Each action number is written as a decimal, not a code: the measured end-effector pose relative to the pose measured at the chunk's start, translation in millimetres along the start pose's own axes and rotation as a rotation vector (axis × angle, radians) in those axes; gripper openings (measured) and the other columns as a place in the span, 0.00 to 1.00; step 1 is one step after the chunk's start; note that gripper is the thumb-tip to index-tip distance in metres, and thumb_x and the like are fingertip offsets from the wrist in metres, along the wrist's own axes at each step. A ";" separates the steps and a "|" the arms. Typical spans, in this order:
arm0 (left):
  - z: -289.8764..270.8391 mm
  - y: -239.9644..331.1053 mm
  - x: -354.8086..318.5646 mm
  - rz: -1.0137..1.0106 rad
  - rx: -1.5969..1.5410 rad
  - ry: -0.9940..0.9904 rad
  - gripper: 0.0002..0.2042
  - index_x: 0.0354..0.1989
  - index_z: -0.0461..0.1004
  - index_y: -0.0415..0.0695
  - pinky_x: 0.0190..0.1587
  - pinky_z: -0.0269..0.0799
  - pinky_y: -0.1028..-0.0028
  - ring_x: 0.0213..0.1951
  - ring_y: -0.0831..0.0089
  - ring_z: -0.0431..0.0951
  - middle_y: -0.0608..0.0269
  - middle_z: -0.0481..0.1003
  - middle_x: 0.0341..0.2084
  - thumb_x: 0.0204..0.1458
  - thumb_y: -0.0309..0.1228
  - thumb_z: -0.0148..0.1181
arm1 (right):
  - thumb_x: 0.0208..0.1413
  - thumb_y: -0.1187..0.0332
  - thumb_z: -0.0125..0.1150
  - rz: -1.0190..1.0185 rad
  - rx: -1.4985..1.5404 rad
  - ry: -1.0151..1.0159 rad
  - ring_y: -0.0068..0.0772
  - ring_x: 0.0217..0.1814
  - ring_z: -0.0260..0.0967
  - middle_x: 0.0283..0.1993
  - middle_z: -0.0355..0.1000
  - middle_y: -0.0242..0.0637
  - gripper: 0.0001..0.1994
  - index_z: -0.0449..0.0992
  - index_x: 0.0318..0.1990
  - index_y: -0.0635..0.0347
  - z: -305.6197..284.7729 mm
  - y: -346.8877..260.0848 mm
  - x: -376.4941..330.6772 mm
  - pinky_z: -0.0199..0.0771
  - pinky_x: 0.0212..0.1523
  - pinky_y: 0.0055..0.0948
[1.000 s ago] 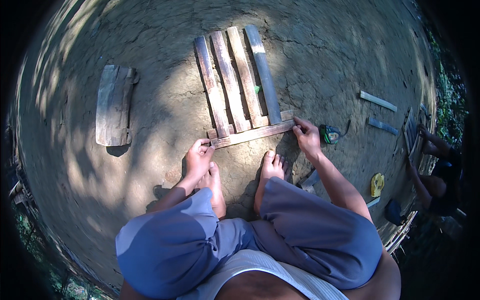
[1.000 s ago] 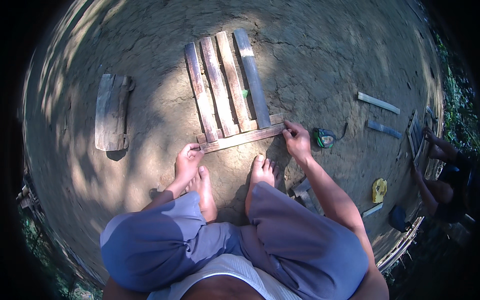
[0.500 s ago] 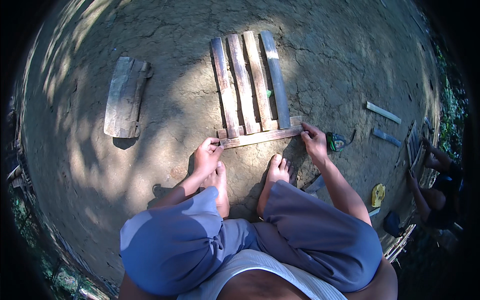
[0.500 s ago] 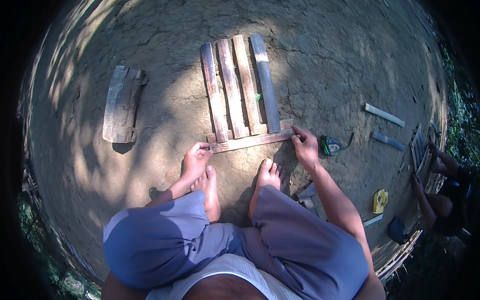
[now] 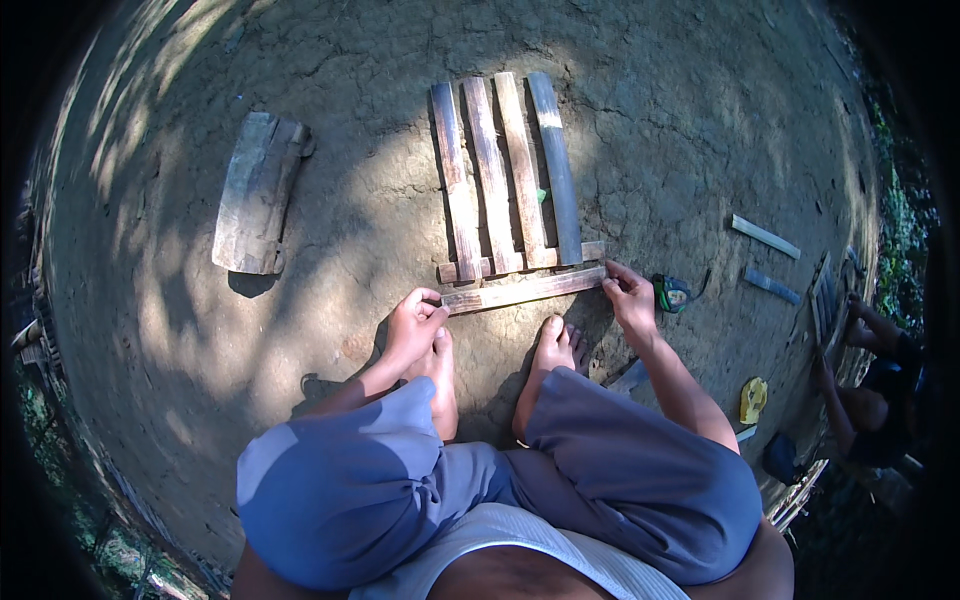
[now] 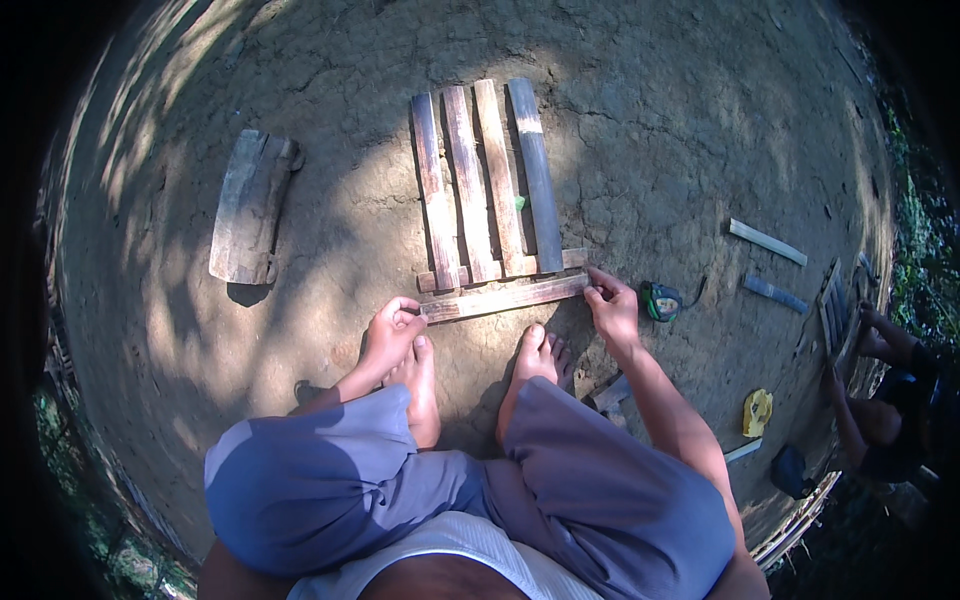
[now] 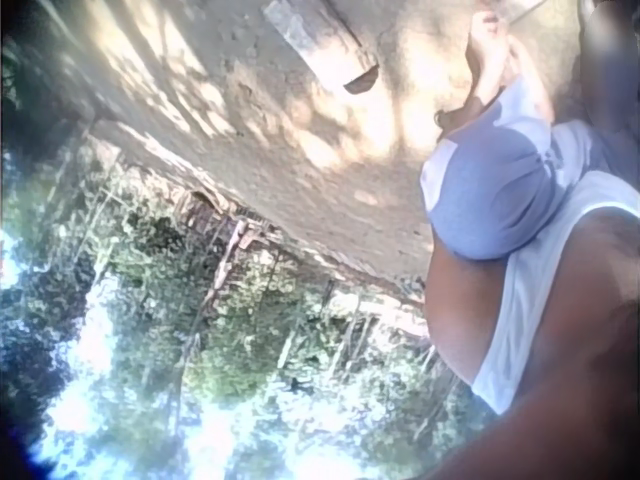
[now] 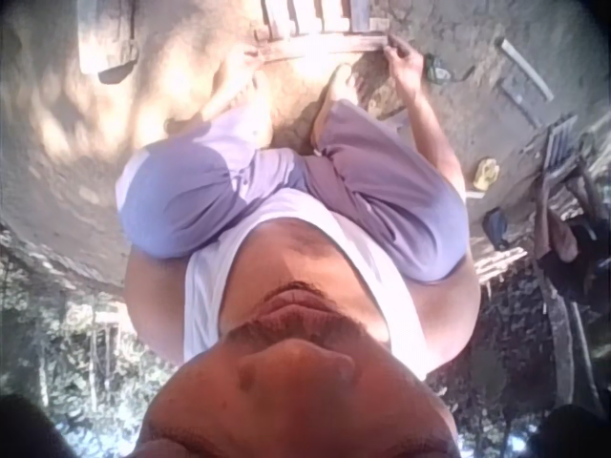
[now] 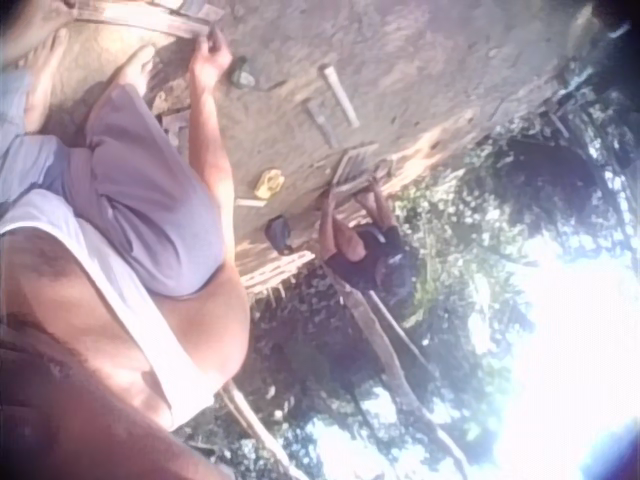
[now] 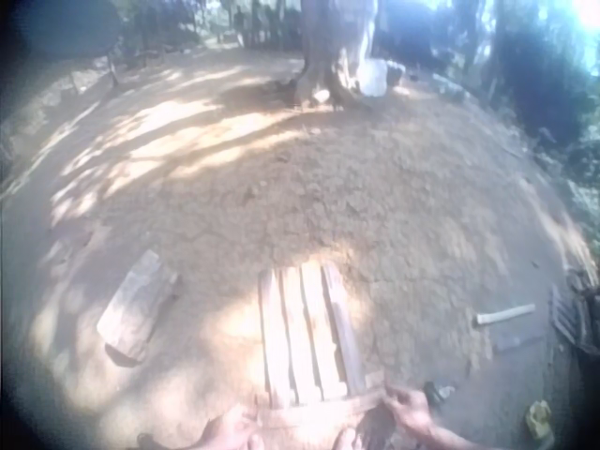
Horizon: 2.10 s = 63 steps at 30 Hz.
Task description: The person is assembling a wooden panel by aligning wooden strips and securing a cross-member, using a hatchet to tap the pieces into place and trim small fragments.
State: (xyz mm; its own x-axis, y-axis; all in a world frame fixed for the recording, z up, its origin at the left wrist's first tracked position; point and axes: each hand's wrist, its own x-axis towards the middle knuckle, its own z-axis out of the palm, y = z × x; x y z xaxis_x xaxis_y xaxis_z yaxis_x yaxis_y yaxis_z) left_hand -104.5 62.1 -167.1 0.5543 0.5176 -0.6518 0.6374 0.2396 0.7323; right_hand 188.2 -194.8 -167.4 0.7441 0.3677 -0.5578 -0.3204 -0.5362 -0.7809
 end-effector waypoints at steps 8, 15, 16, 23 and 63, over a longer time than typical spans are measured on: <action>-57.8 47.2 39.3 0.173 -0.029 -0.086 0.10 0.46 0.74 0.41 0.33 0.66 0.79 0.30 0.86 0.75 0.67 0.82 0.27 0.62 0.31 0.65 | 0.63 0.79 0.62 -0.104 0.139 -0.035 0.22 0.41 0.76 0.46 0.78 0.37 0.15 0.76 0.57 0.70 5.7 -74.1 -5.1 0.79 0.45 0.23; -108.0 154.0 188.4 0.327 0.207 0.032 0.13 0.47 0.76 0.43 0.29 0.69 0.73 0.27 0.81 0.76 0.65 0.82 0.28 0.58 0.34 0.66 | 0.64 0.75 0.62 -0.364 -0.057 -0.119 0.23 0.45 0.77 0.48 0.77 0.34 0.18 0.76 0.60 0.67 25.7 -177.1 138.7 0.81 0.47 0.24; -106.1 171.1 209.5 0.295 0.183 0.031 0.13 0.47 0.77 0.43 0.30 0.70 0.73 0.28 0.81 0.77 0.64 0.82 0.29 0.58 0.34 0.65 | 0.63 0.73 0.63 -0.355 -0.101 -0.086 0.22 0.43 0.76 0.47 0.78 0.33 0.19 0.77 0.61 0.66 29.7 -191.7 159.3 0.80 0.45 0.24; -109.9 195.2 319.9 0.320 0.318 0.348 0.16 0.51 0.79 0.45 0.44 0.76 0.64 0.39 0.64 0.84 0.57 0.83 0.35 0.57 0.36 0.66 | 0.58 0.69 0.63 -0.409 -0.300 -0.052 0.31 0.51 0.79 0.50 0.81 0.44 0.25 0.75 0.64 0.65 84.3 -226.6 289.2 0.77 0.48 0.29; -26.3 41.0 73.2 0.655 0.728 -0.159 0.23 0.43 0.72 0.41 0.52 0.74 0.57 0.48 0.50 0.76 0.50 0.74 0.41 0.39 0.29 0.78 | 0.54 0.38 0.69 -0.289 -0.934 -0.163 0.58 0.49 0.79 0.48 0.78 0.56 0.42 0.65 0.65 0.62 47.9 -101.3 49.2 0.78 0.48 0.51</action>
State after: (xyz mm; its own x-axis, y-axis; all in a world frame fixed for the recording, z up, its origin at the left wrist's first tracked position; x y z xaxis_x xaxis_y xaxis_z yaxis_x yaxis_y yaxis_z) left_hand -51.9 131.5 -179.6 0.9461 0.2389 -0.2189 0.3231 -0.6450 0.6925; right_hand 229.1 -86.1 -129.2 0.6089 0.6409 -0.4675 0.5033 -0.7676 -0.3968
